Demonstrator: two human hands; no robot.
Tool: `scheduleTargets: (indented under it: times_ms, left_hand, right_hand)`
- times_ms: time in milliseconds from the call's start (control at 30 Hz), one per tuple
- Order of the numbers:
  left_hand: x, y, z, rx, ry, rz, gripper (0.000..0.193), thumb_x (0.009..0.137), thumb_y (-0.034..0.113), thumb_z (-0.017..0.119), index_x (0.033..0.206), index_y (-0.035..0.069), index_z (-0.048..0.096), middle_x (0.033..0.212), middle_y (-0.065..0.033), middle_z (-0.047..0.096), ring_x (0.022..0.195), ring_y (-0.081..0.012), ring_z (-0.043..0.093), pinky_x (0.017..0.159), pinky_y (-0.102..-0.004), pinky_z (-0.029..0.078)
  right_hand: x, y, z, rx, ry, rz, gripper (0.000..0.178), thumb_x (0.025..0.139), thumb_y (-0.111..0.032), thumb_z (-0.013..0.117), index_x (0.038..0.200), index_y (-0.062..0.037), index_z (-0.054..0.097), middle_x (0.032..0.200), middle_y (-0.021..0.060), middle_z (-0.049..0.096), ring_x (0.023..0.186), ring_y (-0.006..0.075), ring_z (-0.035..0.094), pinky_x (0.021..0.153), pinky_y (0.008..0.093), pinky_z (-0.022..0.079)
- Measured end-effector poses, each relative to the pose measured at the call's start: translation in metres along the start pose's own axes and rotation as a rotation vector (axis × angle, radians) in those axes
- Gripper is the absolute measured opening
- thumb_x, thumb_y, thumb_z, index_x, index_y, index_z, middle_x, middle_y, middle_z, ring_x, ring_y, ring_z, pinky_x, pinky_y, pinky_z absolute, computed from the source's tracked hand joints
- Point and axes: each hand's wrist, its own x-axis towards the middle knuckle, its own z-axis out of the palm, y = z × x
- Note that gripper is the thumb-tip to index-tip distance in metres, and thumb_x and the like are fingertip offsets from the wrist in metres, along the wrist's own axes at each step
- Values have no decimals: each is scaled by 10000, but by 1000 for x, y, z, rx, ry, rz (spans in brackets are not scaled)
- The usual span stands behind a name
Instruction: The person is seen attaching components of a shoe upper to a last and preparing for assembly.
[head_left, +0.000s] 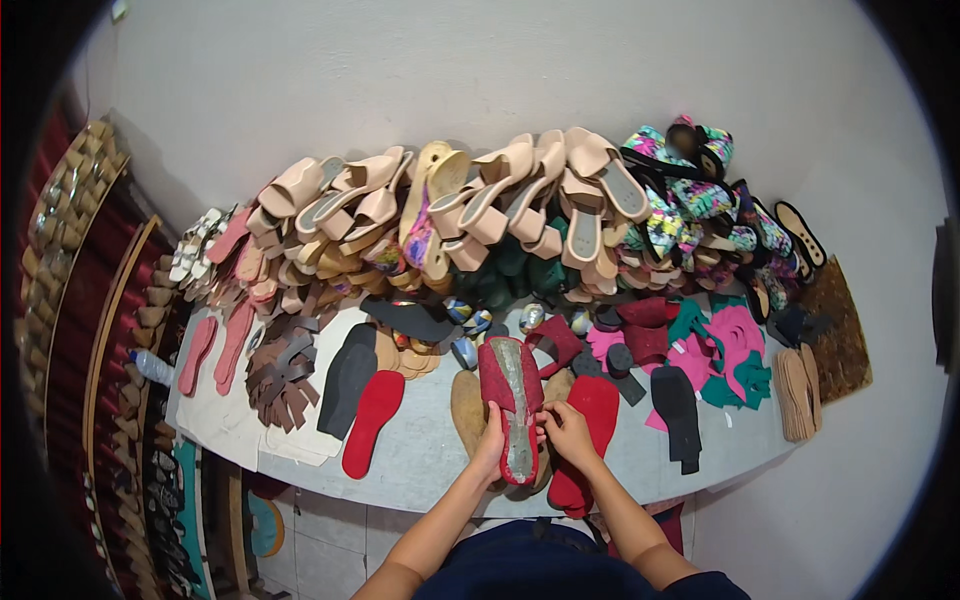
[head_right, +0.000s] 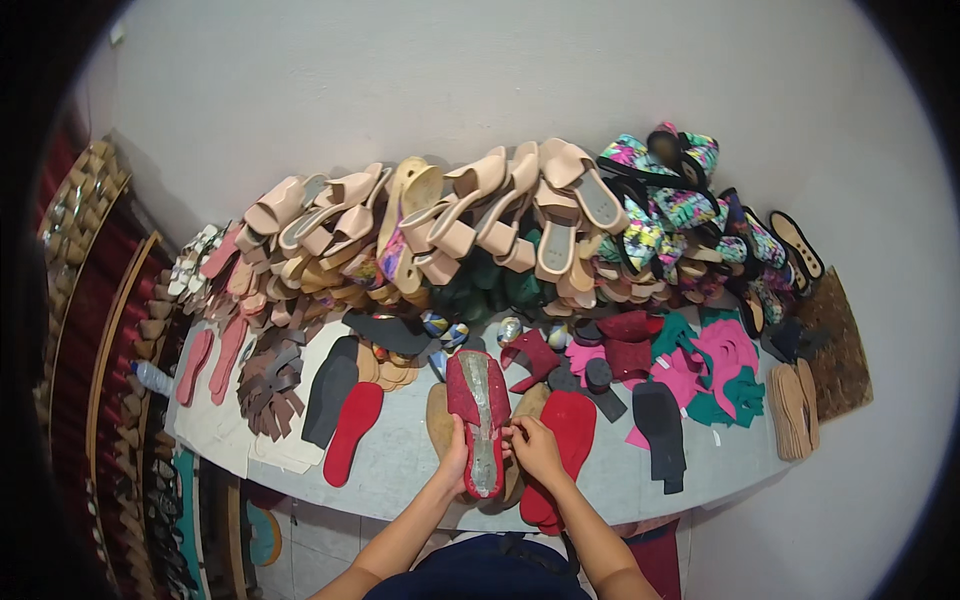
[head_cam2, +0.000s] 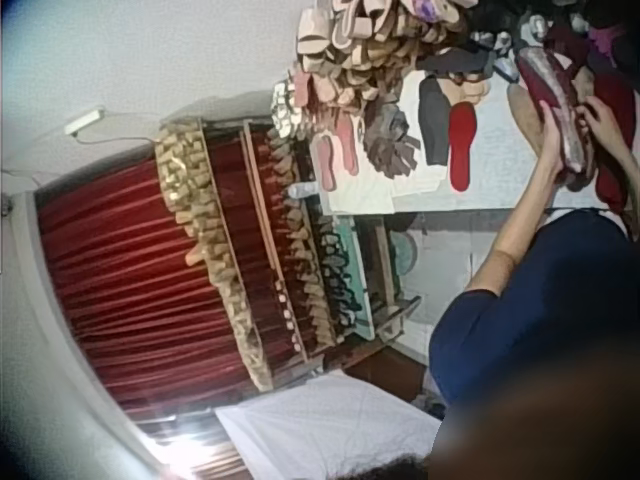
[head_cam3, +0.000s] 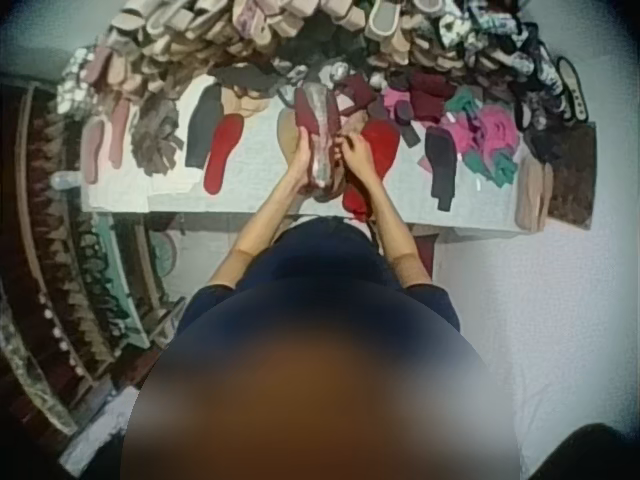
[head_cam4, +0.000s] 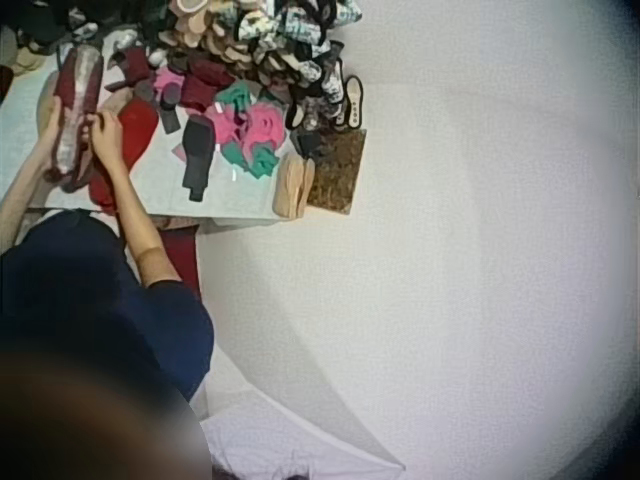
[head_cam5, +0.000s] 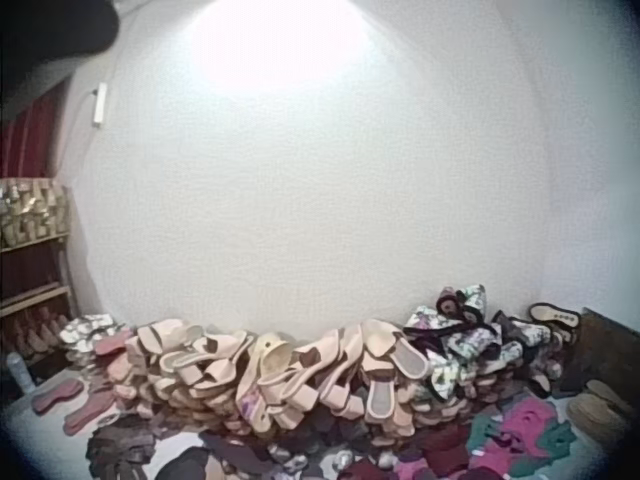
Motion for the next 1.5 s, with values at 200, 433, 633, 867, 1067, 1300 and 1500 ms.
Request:
scheduleTargets:
  times_ms: [200, 433, 633, 867, 1067, 1300, 1500]
  left_hand:
    - [-22, 18, -30, -28, 67, 72, 786, 796, 647, 134, 1109, -3, 446, 918, -99, 573, 768, -191, 564, 739, -318, 484]
    - [-53, 52, -94, -138, 97, 151, 749, 824, 610, 130, 1104, -3, 455, 990, -120, 571, 772, -183, 569, 731, -310, 479]
    - [-81, 92, -158, -121, 198, 189, 753, 825, 608, 137, 1104, -26, 431, 977, -143, 558, 763, -206, 564, 729, -332, 480]
    - [-106, 146, -221, -116, 354, 221, 824, 774, 683, 125, 1010, -16, 491, 792, -96, 561, 692, -179, 552, 631, -308, 482]
    - [-128, 177, -260, -57, 335, 269, 762, 802, 645, 157, 1072, -1, 458, 928, -124, 564, 732, -188, 545, 702, -324, 476]
    - [-147, 193, -301, -35, 257, 205, 804, 774, 678, 129, 1142, 17, 399, 903, -124, 570, 697, -192, 569, 640, -322, 497]
    - [-152, 202, -315, -21, 272, 192, 800, 784, 666, 121, 1156, 9, 386, 907, -128, 572, 697, -194, 572, 643, -317, 496]
  right_hand:
    - [10, -25, 41, 259, -164, 94, 100, 810, -40, 486, 864, 26, 538, 807, 88, 585, 714, 132, 572, 628, 246, 456]
    - [25, -48, 98, 189, -275, -66, 120, 825, -75, 479, 876, 3, 554, 822, 76, 594, 757, 124, 573, 672, 240, 445]
    - [29, -81, 157, 149, -323, -81, 149, 816, -121, 493, 884, -8, 563, 823, 84, 571, 751, 155, 553, 656, 264, 442]
    - [39, -115, 230, 80, -347, -85, 155, 788, -121, 507, 888, -15, 559, 851, 129, 557, 775, 242, 556, 675, 327, 453]
    - [69, -114, 301, -254, -65, -288, 254, 727, -125, 564, 958, -27, 523, 929, 151, 502, 908, 323, 462, 795, 390, 384]
    - [108, -130, 344, -572, -20, -62, 665, 647, -304, 684, 1169, -11, 394, 1057, 184, 440, 997, 334, 424, 845, 409, 354]
    - [113, -118, 361, -549, -144, 45, 791, 600, -343, 721, 1221, -25, 346, 1091, 205, 423, 1030, 338, 409, 866, 399, 344]
